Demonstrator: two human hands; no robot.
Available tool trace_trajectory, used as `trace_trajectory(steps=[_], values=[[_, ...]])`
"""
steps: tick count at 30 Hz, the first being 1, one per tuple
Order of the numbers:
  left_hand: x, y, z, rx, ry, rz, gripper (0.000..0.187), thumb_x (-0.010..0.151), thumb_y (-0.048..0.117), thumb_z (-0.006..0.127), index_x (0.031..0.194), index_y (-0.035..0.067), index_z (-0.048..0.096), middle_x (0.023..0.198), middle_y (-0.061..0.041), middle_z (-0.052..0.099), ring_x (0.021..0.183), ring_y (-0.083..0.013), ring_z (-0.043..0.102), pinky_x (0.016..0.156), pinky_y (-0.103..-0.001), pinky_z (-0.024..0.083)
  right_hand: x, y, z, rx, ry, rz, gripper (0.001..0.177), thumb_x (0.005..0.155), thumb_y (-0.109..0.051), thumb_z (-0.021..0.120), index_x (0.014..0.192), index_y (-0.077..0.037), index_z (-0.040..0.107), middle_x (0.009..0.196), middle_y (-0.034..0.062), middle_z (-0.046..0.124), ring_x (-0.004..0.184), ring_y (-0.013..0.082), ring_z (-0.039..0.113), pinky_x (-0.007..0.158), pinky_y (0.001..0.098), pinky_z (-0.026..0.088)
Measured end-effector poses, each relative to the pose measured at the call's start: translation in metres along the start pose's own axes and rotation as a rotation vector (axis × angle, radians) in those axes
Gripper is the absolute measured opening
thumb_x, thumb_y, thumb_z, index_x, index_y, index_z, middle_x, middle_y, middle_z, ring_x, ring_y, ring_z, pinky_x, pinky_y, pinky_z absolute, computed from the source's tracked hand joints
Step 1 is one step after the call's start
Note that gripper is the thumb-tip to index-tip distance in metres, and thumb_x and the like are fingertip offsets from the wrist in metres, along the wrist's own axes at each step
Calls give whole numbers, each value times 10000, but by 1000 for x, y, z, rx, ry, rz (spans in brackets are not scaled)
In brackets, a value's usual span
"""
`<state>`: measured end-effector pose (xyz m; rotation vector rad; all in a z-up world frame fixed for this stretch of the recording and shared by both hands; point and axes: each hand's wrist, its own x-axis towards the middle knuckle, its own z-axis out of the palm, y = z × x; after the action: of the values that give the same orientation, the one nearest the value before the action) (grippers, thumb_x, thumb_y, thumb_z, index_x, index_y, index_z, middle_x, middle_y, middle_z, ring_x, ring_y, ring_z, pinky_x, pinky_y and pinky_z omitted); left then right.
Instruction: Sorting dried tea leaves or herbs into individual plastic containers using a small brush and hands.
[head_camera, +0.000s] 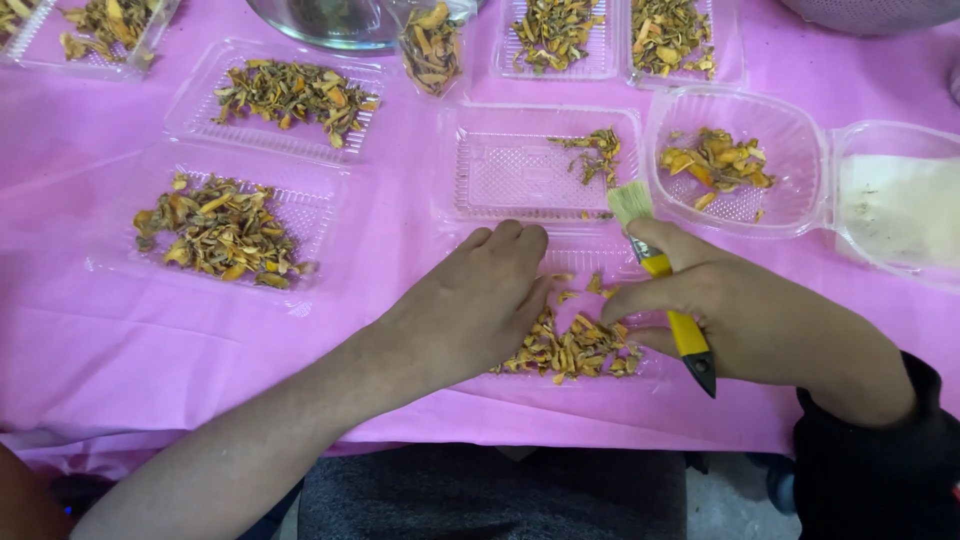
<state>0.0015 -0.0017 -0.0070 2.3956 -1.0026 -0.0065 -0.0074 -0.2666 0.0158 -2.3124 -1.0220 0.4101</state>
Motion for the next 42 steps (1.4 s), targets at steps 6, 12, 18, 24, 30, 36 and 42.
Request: trace_trajectory(steps=[6,12,18,24,30,36,42], values=[[1,8,-5,-156,-23,30,122,1030,107,476,934,40,508,902,-171,568,862,-365,590,815,-479,470,-3,-3,-2,38,78,-30,93,884,-150,736,954,-201,770,1252,108,526,1399,301,544,1066,385,481],[-13,46,-24,-515,-5,-94,238,1044,120,541,816,112,475,775,-51,556,676,-174,525,620,-351,440,-1,-34,-17,111,348,-74,103,883,-206,754,947,-127,747,1121,89,573,1103,237,601,1053,398,445],[-44,41,13,-652,161,-228,168,1054,213,568,907,132,547,764,-15,595,669,-135,526,624,-319,447,5,-81,12,175,809,-73,66,916,-119,696,923,-57,716,1103,116,621,1360,280,563,1207,495,476],[-60,53,23,-1026,364,-186,125,1054,70,567,942,103,611,719,43,454,594,-66,341,525,-246,285,7,-112,79,291,1180,207,74,839,-53,745,897,-91,718,1039,111,648,1243,272,728,1032,348,573],[-51,68,21,-1223,441,-165,96,1044,81,566,960,71,611,705,42,453,582,-38,333,520,-218,292,14,-123,101,389,1301,116,65,882,-35,717,927,-65,680,1030,109,568,1225,225,686,1040,302,520],[-39,82,27,-1360,436,-126,156,1041,88,589,885,80,579,732,22,531,659,-39,451,600,-211,398,14,-133,102,332,1368,130,61,914,-48,691,901,-70,636,968,85,591,1131,199,694,982,301,533],[-42,79,23,-1283,455,-131,239,996,-74,549,839,106,546,677,48,466,565,-20,338,487,-209,256,9,-135,100,77,1343,175,92,972,-135,602,953,-76,670,945,106,744,952,172,645,1175,392,352]])
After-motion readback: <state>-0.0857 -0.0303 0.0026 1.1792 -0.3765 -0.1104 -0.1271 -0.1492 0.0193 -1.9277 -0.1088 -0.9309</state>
